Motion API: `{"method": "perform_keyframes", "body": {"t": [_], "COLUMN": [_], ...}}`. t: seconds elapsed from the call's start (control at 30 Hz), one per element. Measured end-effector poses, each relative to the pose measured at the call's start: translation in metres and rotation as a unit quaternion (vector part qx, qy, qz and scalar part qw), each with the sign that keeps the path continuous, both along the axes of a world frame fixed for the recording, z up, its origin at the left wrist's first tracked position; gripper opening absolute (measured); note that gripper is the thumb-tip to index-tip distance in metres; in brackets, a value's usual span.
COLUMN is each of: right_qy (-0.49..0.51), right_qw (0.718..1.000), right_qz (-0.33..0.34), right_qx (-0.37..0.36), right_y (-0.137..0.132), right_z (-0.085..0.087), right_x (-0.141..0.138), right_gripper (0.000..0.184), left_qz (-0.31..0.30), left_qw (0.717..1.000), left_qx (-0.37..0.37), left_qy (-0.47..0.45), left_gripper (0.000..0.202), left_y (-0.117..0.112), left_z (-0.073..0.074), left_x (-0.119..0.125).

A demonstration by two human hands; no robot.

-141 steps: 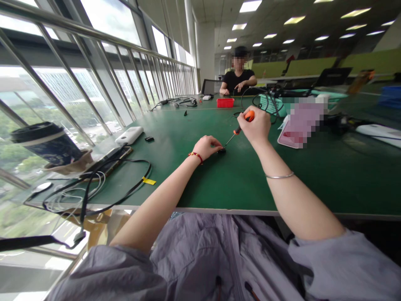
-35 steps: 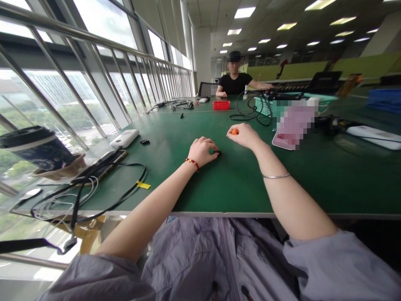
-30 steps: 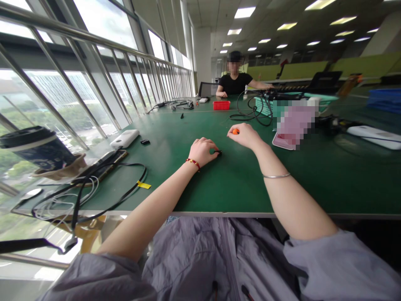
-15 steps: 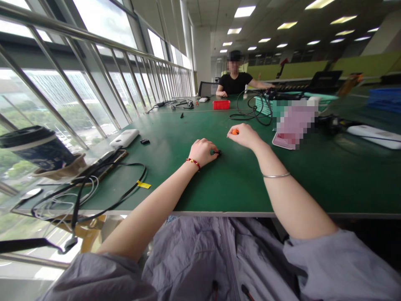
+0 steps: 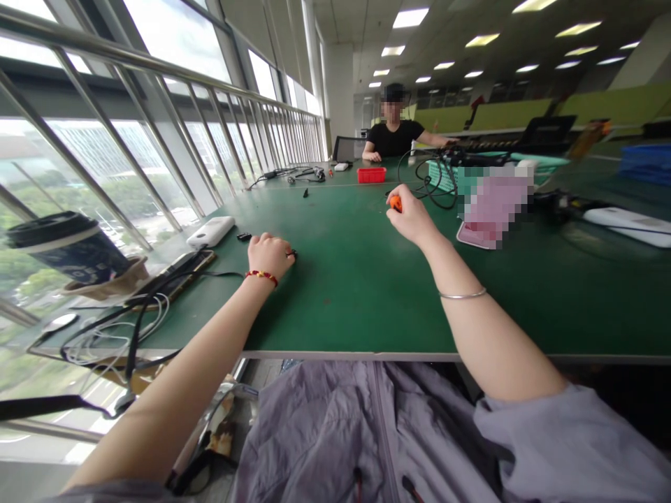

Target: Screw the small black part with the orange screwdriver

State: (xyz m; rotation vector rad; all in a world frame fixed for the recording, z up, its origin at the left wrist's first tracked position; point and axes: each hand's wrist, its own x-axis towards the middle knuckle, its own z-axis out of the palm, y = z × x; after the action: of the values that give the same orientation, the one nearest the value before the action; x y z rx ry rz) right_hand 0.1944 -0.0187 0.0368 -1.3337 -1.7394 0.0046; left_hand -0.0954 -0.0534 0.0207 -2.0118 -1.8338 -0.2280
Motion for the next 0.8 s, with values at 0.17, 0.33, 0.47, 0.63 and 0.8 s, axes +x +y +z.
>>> {"method": "perform_keyframes", "body": {"t": [0.17, 0.33, 0.47, 0.63, 0.8], "right_qy": [0.018, 0.043, 0.044, 0.039, 0.029], "right_qw": [0.999, 0.998, 0.998, 0.999, 0.999], "right_qz": [-0.012, -0.046, -0.036, -0.032, -0.031], "right_qx": [0.032, 0.024, 0.016, 0.015, 0.016], "right_y": [-0.002, -0.002, -0.002, -0.003, -0.004], "right_z": [0.001, 0.002, 0.002, 0.001, 0.001], "right_x": [-0.003, 0.001, 0.0, 0.0, 0.001], "right_gripper": [0.018, 0.015, 0.014, 0.011, 0.011], "left_qz": [0.114, 0.15, 0.14, 0.147, 0.139], "left_qw": [0.992, 0.973, 0.968, 0.969, 0.972], "left_qx": [0.003, -0.024, -0.052, -0.066, -0.061], "left_qy": [-0.059, -0.173, -0.201, -0.188, -0.181], "left_gripper": [0.03, 0.03, 0.031, 0.031, 0.028], "left_y": [-0.006, -0.006, -0.004, -0.003, -0.002], "left_z": [0.012, 0.017, 0.016, 0.015, 0.013], "left_x": [-0.012, -0.02, -0.02, -0.017, -0.018]}}
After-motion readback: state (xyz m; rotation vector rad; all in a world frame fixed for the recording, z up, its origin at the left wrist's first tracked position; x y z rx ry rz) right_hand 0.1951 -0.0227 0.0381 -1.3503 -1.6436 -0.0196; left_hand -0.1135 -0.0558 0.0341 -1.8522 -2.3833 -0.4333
